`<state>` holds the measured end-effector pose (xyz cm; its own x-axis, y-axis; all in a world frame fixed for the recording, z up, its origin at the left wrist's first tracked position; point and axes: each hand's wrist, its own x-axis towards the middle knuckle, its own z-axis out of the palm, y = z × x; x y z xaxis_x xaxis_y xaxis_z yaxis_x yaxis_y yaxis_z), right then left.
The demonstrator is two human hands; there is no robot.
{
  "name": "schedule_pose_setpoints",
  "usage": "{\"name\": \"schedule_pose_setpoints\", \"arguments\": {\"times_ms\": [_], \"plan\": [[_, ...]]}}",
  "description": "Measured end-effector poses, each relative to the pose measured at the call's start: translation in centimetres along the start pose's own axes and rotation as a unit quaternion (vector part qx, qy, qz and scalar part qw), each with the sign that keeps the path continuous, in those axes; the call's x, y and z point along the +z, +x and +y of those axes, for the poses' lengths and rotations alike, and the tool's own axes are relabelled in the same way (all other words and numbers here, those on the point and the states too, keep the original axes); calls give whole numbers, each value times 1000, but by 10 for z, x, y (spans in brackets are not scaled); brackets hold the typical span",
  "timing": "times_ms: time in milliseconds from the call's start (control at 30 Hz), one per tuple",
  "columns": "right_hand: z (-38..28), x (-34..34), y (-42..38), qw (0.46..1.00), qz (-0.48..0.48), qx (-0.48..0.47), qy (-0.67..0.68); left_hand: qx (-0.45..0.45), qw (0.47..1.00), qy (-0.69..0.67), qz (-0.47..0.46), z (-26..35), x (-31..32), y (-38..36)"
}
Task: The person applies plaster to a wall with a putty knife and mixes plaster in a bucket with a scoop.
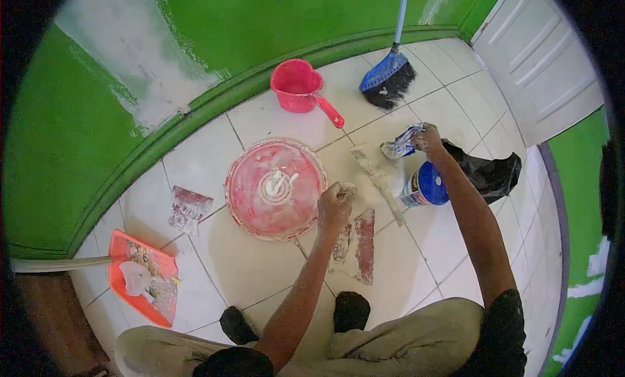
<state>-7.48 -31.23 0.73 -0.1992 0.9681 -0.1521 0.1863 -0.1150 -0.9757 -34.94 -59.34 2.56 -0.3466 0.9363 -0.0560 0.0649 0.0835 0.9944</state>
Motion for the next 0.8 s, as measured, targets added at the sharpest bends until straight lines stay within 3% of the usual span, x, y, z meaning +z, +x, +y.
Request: {"name": "schedule_pose_setpoints", "arguments": {"times_ms": [100,233,267,300,400,433,500,533,567,600,633,733,800], "plan": [[-5,-6,-3,995,28,85,50,-18,1000,5,2,-5,7,-1],[-47,-13,-39,977,56,117,171,6,999,48,-12,-13,8,3],[-48,-20,-39,968,90,-70,-225,0,998,54,-26,-20,8,5],[-48,-23,-38,771,109,-248,-576,-50,998,37,-24,2,4,2],[-82,11,-64,810,135,-184,-540,-84,996,-25,-13,-2,1,5],[-103,33,-78,817,122,-101,-555,-85,996,-26,-13,-13,3,9],[-107,64,-107,788,93,-223,-566,12,997,-1,74,-44,9,19],[-130,95,-128,809,26,-124,-574,12,997,-1,74,-35,7,19],[-149,116,-148,819,-40,-25,-572,-46,995,-42,75,-16,1,17],[-131,119,-156,784,-92,-74,-609,-104,988,-82,76,-3,-6,17],[-107,125,-163,744,-145,-123,-641,-103,988,-81,78,3,-12,19],[-63,135,-190,725,-153,-152,-654,-72,978,-171,96,3,-38,30],[-53,123,-184,744,-141,-174,-630,135,978,18,157,-14,-65,47]]}}
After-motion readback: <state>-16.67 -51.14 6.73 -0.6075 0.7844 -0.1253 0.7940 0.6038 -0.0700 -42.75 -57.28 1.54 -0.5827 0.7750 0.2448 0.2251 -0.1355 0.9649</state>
